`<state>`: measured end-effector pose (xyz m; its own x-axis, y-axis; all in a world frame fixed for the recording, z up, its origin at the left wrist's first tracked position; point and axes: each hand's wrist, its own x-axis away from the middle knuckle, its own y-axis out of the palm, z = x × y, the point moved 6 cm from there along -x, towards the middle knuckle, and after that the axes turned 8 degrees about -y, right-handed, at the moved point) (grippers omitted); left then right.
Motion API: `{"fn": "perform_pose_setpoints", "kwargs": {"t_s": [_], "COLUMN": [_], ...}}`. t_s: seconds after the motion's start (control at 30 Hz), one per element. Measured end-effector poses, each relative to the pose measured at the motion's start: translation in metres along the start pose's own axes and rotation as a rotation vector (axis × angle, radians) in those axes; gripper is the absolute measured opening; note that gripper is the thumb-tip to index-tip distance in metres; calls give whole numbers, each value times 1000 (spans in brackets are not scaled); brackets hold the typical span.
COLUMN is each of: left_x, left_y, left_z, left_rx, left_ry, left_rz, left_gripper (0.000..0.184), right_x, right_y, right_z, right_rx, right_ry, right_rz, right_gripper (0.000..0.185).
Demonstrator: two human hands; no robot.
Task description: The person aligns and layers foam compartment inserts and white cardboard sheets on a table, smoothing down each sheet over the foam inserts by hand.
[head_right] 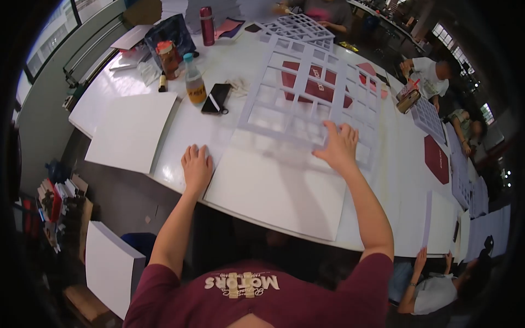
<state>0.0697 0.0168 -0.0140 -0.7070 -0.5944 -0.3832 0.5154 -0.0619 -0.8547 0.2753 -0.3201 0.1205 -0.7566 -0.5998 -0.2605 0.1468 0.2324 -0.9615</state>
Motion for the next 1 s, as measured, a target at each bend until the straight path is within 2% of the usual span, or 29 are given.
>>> {"fn": "perform_pose_setpoints", "kwargs": {"t_s": [0.17,0.3,0.4,0.5,0.6,0.7,0.73,0.8,0.83,0.87,0.9,1.0], "left_x": [1,2,0,-1,9,22,29,42,50,59,69,91], "left_y": [4,4,9,16,12,20,7,2,2,-15,-28,-37], "left_z": [-5,-14,-32,-48,-46,-58,-52,-51,-57,-50,-41,-38], "left_rx": [48,136,295,580,697,744,675,808,815,551,467,215], "left_ry": [6,-42,-74,-202,-255,-148,-160,-178,-179,0,81,173], "left_rz": [27,36,46,-36,-164,-215,-217,-341,-400,-353,-330,-323], "left_gripper": [37,32,26,25,27,30,32,38,44,50,54,65], "right_x": [134,189,197,186,176,181,185,198,206,218,234,289], "right_y": [-17,11,34,42,43,51,52,35,28,24,21,16], "right_z": [-71,-105,-109,-110,-111,-109,-103,-92,-82,-64,-47,1], "right_rx": [-92,-172,-129,-128,-99,-73,-60,-85,-91,-105,-119,-161], "right_ry": [-85,-120,-160,-155,-181,-199,-189,-139,-116,-29,54,280], "right_rz": [-117,-255,-248,-168,-112,-120,-116,-1,56,106,157,227], "right_gripper": [92,93,92,89,88,91,91,93,94,95,96,92]}}
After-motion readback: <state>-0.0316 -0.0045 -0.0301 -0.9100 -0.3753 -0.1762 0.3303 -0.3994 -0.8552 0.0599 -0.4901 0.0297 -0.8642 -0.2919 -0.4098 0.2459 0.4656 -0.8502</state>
